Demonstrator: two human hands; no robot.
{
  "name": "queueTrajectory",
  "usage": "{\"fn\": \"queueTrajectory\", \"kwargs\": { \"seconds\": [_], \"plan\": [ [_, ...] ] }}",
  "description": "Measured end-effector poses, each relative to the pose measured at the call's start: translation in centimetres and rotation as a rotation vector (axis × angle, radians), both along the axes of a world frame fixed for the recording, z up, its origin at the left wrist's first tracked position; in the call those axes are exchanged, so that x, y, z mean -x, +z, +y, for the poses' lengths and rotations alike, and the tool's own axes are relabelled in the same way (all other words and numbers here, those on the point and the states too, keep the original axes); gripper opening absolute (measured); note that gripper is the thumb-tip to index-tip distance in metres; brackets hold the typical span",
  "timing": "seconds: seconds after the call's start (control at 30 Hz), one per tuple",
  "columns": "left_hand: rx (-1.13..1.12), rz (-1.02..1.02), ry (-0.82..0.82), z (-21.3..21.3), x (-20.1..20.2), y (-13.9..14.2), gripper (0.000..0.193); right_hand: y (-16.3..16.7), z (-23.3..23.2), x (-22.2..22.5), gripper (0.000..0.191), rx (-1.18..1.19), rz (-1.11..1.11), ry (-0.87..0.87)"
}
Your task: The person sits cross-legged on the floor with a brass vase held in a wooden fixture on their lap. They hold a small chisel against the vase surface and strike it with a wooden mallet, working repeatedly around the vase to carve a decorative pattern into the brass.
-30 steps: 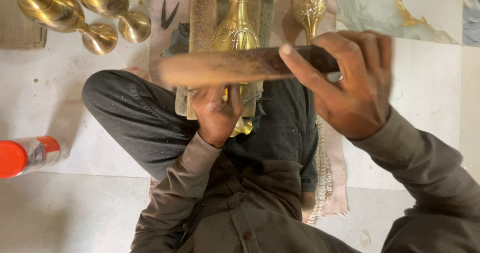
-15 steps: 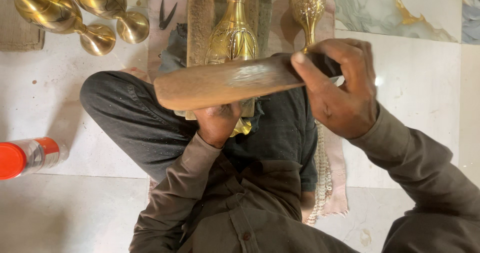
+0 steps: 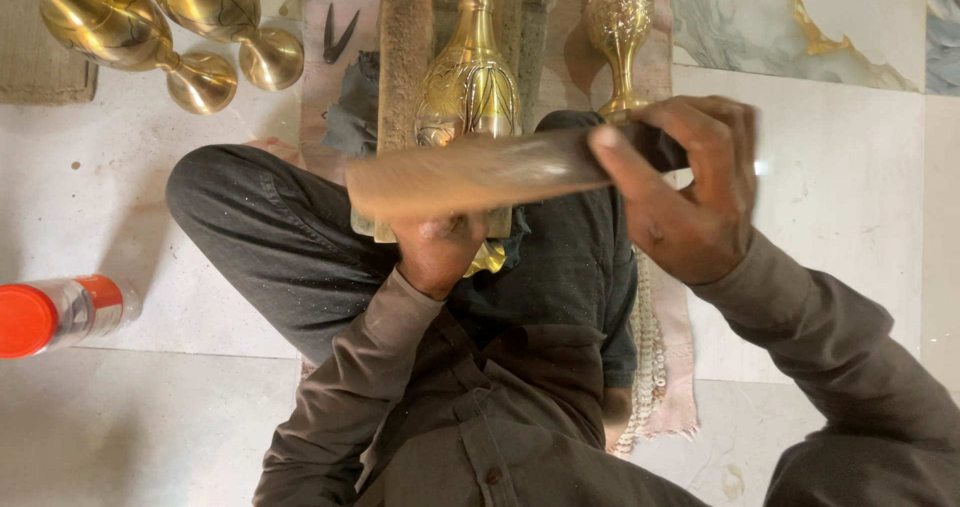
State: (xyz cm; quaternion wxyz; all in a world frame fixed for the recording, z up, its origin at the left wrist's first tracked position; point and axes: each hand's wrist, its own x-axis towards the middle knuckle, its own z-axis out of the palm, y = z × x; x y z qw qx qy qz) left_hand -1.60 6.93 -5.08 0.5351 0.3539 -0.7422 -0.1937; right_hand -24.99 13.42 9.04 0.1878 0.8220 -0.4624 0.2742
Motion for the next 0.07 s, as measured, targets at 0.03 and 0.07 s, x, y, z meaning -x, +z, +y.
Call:
{"fn": "queueTrajectory", "kwargs": {
  "seconds": [0.03, 0.07],
  "plan": [
    [-0.073, 0.003, 0.004, 0.19, -0.07, -0.45, 0.021, 0.2, 0.52, 0.16, 0.053, 0.054, 0.148, -0.061],
    [-0.224, -0.001, -0.067, 0.21, -0.22, -0.88, 0.023, 0.28, 0.67, 0.28, 0.055, 0.114, 0.296, -0.122]
  ]
}}
